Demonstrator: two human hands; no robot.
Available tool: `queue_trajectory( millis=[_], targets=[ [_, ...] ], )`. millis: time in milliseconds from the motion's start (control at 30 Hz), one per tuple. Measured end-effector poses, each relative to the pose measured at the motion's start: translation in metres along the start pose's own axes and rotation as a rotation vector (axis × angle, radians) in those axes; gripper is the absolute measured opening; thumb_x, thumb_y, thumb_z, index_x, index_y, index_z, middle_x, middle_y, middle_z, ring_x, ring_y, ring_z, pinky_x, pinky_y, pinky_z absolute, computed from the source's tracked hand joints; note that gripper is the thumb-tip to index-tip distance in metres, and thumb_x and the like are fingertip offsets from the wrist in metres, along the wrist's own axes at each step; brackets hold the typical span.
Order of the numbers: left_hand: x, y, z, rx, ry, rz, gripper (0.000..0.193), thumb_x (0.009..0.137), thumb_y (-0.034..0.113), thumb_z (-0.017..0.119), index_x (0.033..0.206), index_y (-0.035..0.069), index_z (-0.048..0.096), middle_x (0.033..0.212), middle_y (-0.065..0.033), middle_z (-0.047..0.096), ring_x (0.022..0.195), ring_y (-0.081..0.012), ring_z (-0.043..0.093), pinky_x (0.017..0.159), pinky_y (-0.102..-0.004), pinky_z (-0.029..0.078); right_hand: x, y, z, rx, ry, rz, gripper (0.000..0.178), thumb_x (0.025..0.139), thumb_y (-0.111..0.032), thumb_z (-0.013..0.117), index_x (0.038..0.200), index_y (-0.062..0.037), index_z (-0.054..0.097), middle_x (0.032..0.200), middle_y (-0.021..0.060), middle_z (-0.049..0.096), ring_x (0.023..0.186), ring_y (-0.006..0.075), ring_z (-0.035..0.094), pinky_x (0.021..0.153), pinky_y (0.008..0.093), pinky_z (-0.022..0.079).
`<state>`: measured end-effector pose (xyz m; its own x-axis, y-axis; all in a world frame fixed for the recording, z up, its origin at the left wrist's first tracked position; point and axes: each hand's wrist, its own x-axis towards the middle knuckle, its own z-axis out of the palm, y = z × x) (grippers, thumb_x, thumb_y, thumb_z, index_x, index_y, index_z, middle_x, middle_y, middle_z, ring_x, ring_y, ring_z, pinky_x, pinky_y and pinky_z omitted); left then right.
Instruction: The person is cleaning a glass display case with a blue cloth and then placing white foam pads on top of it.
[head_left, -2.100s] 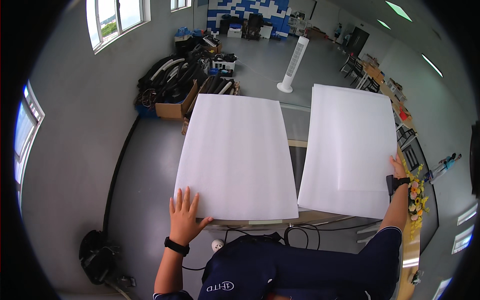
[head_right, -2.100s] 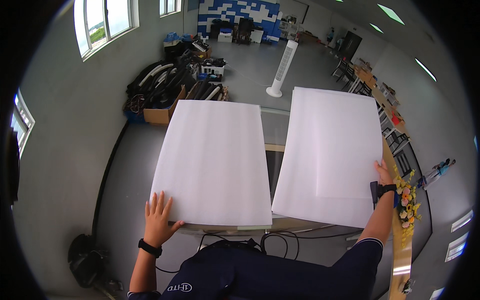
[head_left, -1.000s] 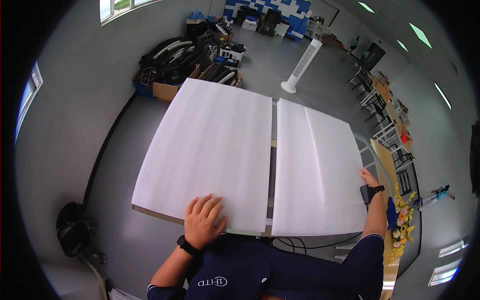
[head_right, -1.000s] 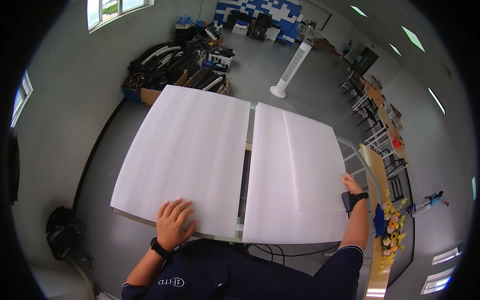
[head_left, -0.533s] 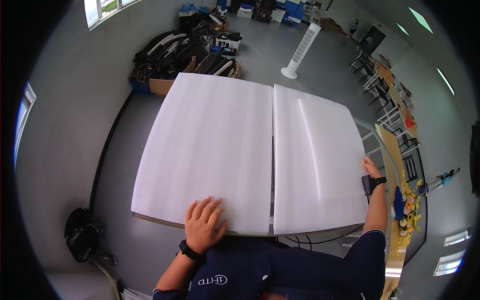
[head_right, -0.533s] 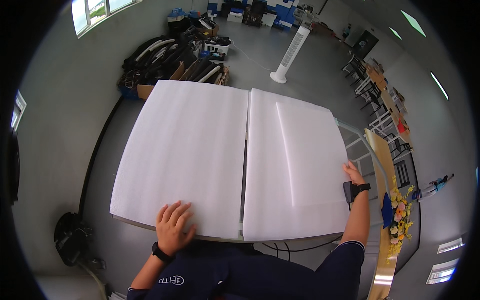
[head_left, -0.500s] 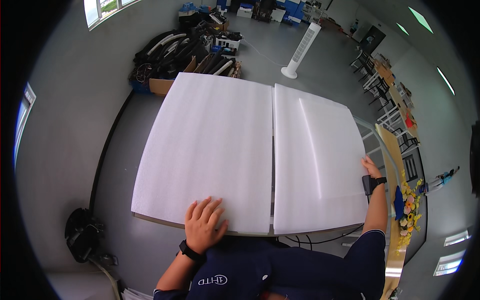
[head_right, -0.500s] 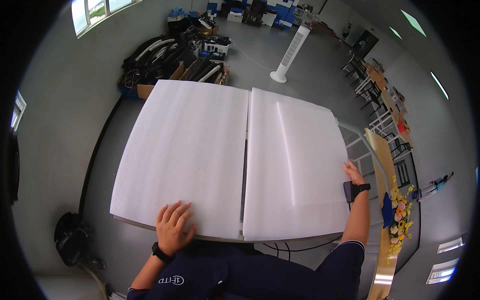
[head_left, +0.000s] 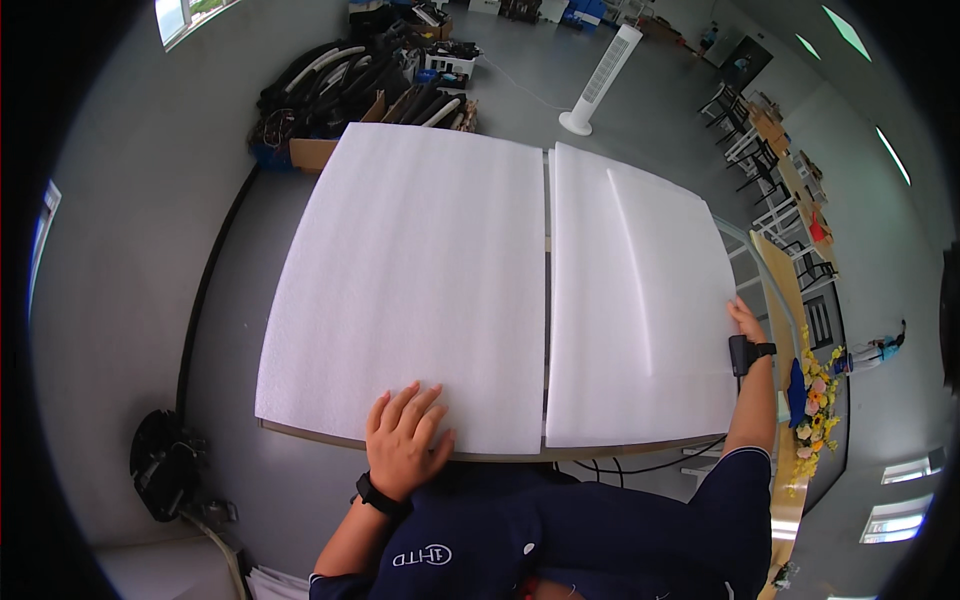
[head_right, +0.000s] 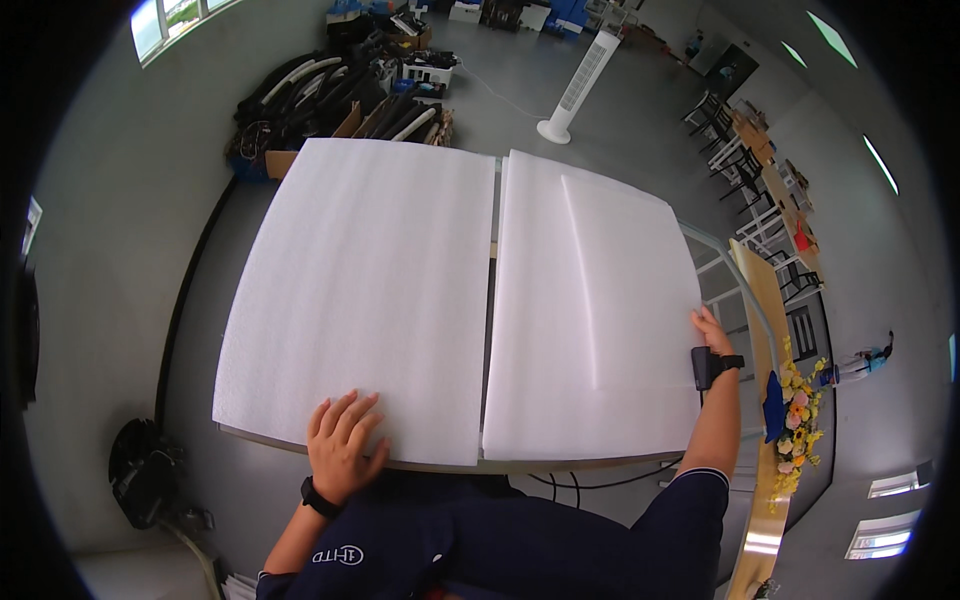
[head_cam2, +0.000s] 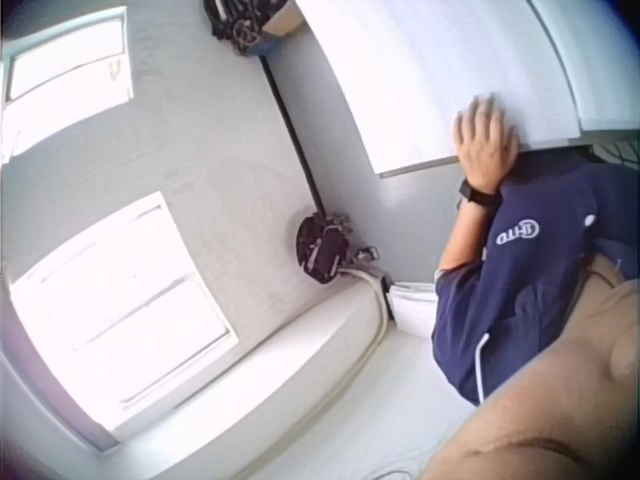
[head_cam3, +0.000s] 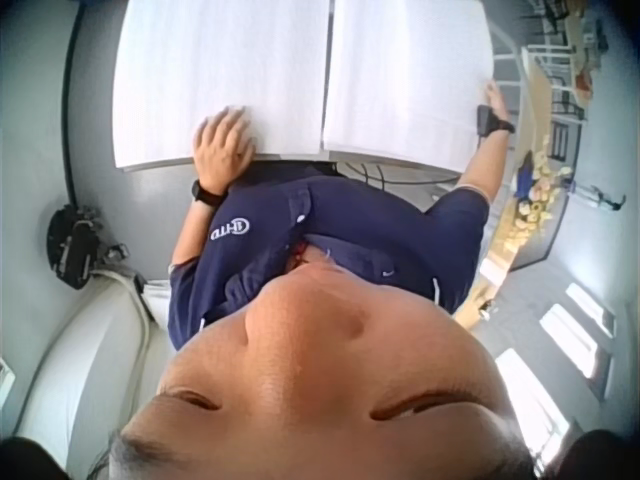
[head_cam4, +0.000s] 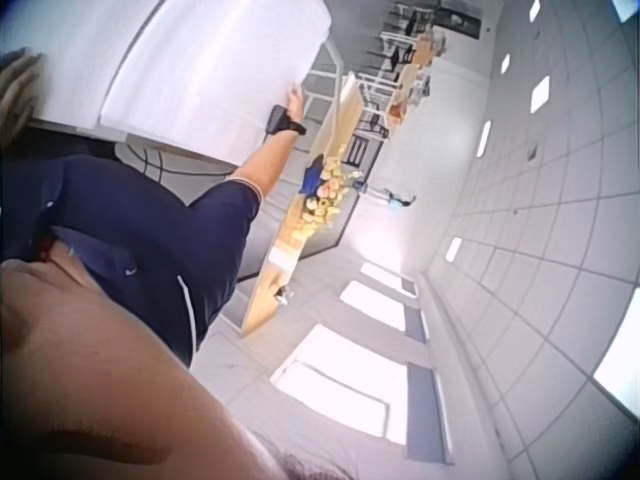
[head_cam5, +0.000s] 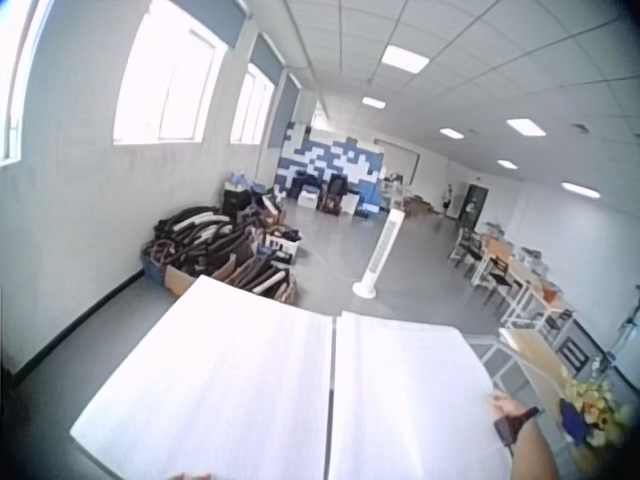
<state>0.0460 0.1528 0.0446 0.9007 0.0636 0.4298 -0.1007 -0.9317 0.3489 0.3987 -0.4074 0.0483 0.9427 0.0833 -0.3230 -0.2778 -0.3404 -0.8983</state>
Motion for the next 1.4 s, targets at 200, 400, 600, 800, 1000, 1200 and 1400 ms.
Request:
queue_trajectory(
  millis=[200, 400, 600, 800, 1000, 1200, 1400],
  targets=[
    [0.0, -0.001, -0.001, 0.02, 0.006, -0.005, 0.024, 0.068, 0.021, 0.062, 0.09, 0.014, 0.056, 0.11, -0.0006, 0.055, 0.107, -0.0198, 0.048, 0.093, -0.0396, 0.032, -0.008, -0.014, 0.013, -0.02, -0.032, -0.013, 0.053, 0.087, -0.022, 0.052, 0.13, 0.0007, 0.03, 0.116, 0.0071, 0.048, 0.101, 0.0136, 0.048, 0.086, 0.0253, 0.037],
    [0.0, 0.001, -0.001, 0.007, -0.004, -0.002, 0.026, 0.067, 0.02, 0.063, 0.091, 0.014, 0.055, 0.112, -0.0011, 0.055, 0.109, -0.0206, 0.047, 0.094, -0.0405, 0.031, 0.001, -0.001, 0.002, -0.032, 0.014, 0.01, 0.051, 0.087, -0.02, 0.051, 0.131, -0.0013, 0.03, 0.12, 0.0069, 0.046, 0.106, 0.0139, 0.046, 0.09, 0.0254, 0.035],
    [-0.002, 0.001, -0.001, 0.008, -0.008, -0.013, 0.025, 0.066, 0.02, 0.063, 0.09, 0.014, 0.056, 0.111, -0.0014, 0.055, 0.109, -0.0209, 0.047, 0.093, -0.0409, 0.032, -0.012, -0.023, 0.03, -0.101, -0.02, 0.026, 0.05, 0.088, -0.018, 0.05, 0.13, -0.0016, 0.031, 0.123, 0.0059, 0.045, 0.108, 0.0136, 0.044, 0.091, 0.0262, 0.034],
    [0.001, 0.001, 0.001, -0.01, -0.012, -0.008, 0.026, 0.066, 0.02, 0.063, 0.09, 0.013, 0.055, 0.111, -0.0018, 0.055, 0.109, -0.0216, 0.047, 0.093, -0.0413, 0.032, -0.003, -0.009, 0.009, -0.052, -0.16, 0.025, 0.07, 0.085, -0.022, 0.055, 0.134, 0.0053, 0.014, 0.131, 0.0122, 0.035, 0.117, 0.0174, 0.036, 0.097, 0.0279, 0.028],
    [0.001, -0.001, 0.0, 0.0, -0.007, -0.016, 0.027, 0.066, 0.019, 0.063, 0.09, 0.013, 0.055, 0.112, -0.0018, 0.055, 0.109, -0.0219, 0.047, 0.093, -0.0412, 0.032, -0.018, -0.03, 0.036, -0.09, -0.058, 0.074, 0.067, 0.084, -0.022, 0.056, 0.133, 0.0044, 0.018, 0.128, 0.0118, 0.037, 0.114, 0.0166, 0.039, 0.095, 0.0281, 0.031],
    [0.002, 0.0, 0.0, 0.009, -0.002, -0.01, 0.024, 0.067, 0.02, 0.062, 0.089, 0.013, 0.055, 0.11, -0.001, 0.055, 0.107, -0.0207, 0.048, 0.093, -0.0395, 0.032, -0.009, -0.017, 0.02, -0.069, -0.123, 0.072, 0.065, 0.084, -0.023, 0.056, 0.132, 0.004, 0.022, 0.127, 0.0115, 0.039, 0.114, 0.0165, 0.039, 0.095, 0.0276, 0.031],
    [0.001, 0.001, -0.003, 0.022, -0.006, -0.02, 0.022, 0.069, 0.022, 0.062, 0.088, 0.013, 0.056, 0.109, -0.0003, 0.056, 0.106, -0.0194, 0.049, 0.093, -0.038, 0.032, -0.021, -0.028, 0.041, -0.164, -0.01, 0.064, 0.045, 0.087, -0.02, 0.051, 0.126, -0.0016, 0.037, 0.116, 0.0058, 0.049, 0.103, 0.0138, 0.047, 0.087, 0.0264, 0.037]
  ],
)
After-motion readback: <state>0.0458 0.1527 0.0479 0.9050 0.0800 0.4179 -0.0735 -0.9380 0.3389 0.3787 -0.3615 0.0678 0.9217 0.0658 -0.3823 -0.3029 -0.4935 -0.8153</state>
